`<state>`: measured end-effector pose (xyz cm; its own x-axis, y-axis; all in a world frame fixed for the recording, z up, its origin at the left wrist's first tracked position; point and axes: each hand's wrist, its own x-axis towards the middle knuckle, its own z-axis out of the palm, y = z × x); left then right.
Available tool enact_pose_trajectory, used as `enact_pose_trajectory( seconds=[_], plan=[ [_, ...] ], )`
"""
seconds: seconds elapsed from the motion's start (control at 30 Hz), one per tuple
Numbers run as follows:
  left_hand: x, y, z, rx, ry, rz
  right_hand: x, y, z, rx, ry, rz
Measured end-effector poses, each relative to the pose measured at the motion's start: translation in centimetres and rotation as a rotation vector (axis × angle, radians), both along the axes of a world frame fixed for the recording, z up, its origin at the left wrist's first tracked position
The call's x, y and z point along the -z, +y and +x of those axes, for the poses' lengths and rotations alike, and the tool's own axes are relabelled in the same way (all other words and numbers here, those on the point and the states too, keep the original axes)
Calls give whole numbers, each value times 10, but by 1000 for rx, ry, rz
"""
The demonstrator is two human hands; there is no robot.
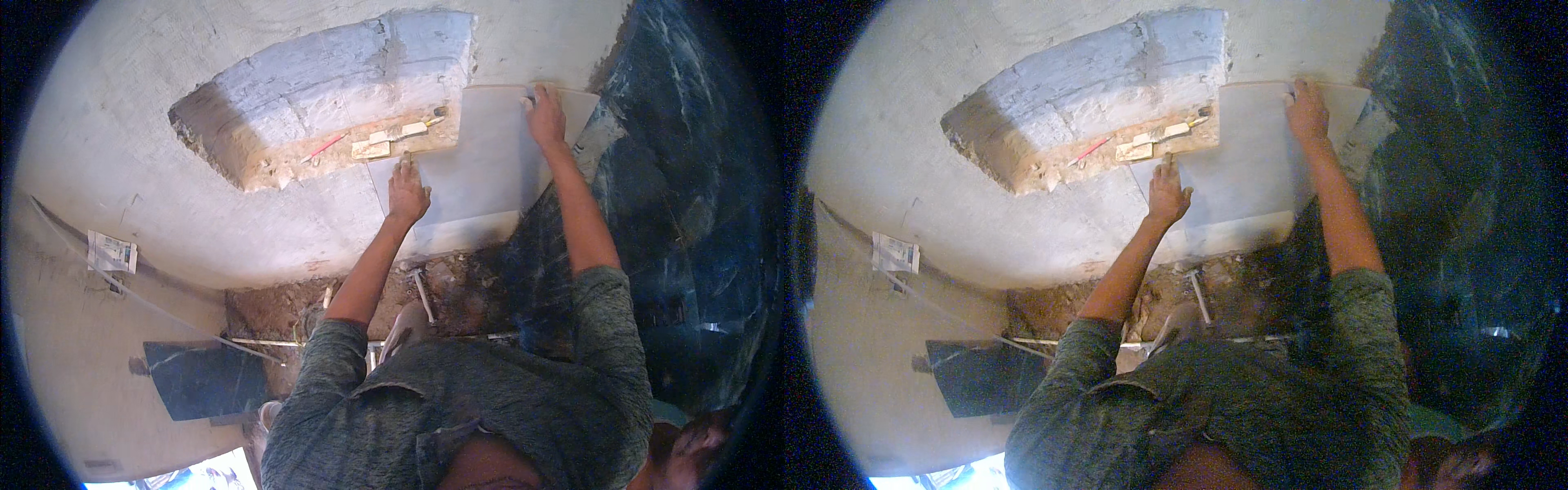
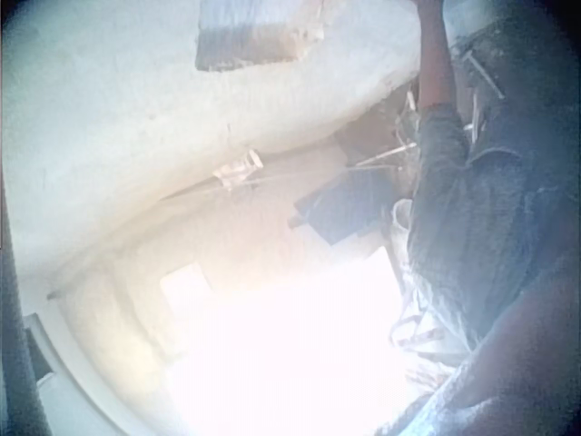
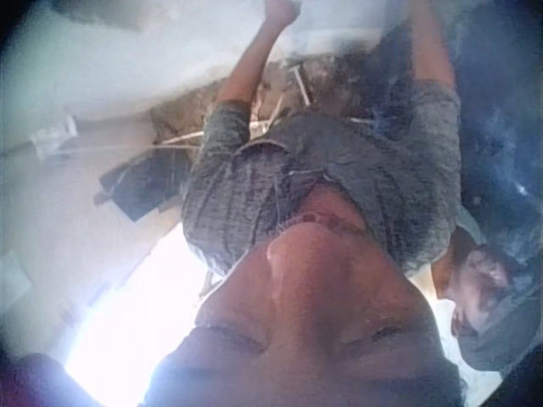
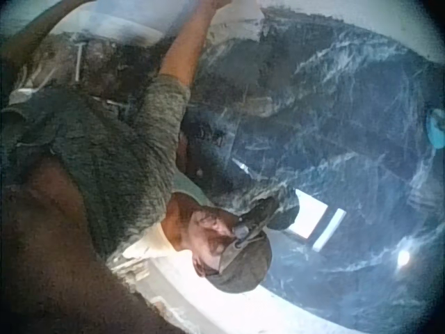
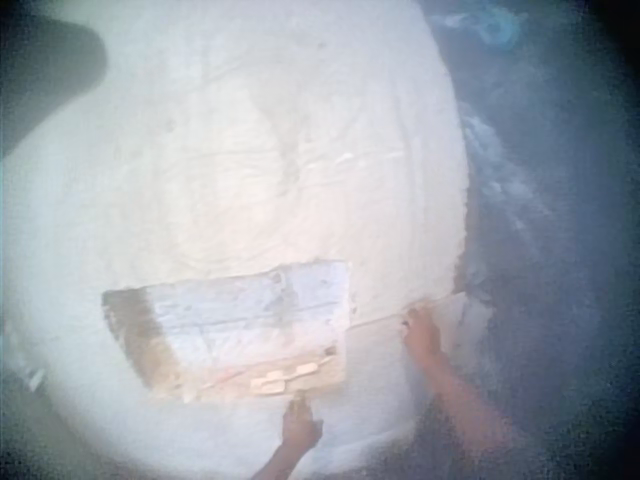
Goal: The person measures and aligns a large tile on a wall using a pencil, then carries a plastic container and walks to another room.
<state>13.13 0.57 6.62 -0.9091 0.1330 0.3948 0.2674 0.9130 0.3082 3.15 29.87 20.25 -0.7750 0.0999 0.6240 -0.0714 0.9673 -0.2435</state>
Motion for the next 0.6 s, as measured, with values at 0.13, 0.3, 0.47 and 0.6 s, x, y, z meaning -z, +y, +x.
enact_pose_trajectory(
  seconds=[0.13,0.3,0.47,0.6],
  plan=[
    [3,-5,-4,-13,-10,-10,7,1,-8,14,110,81],
    [1,-1,0,-18,1,100,8,3,-7,22,40,40],
    [13,-11,22,37,128,228,5,3,-8,-8,12,27],
    [15,-29,63,128,186,399,13,6,-12,15,102,97]
  ],
)
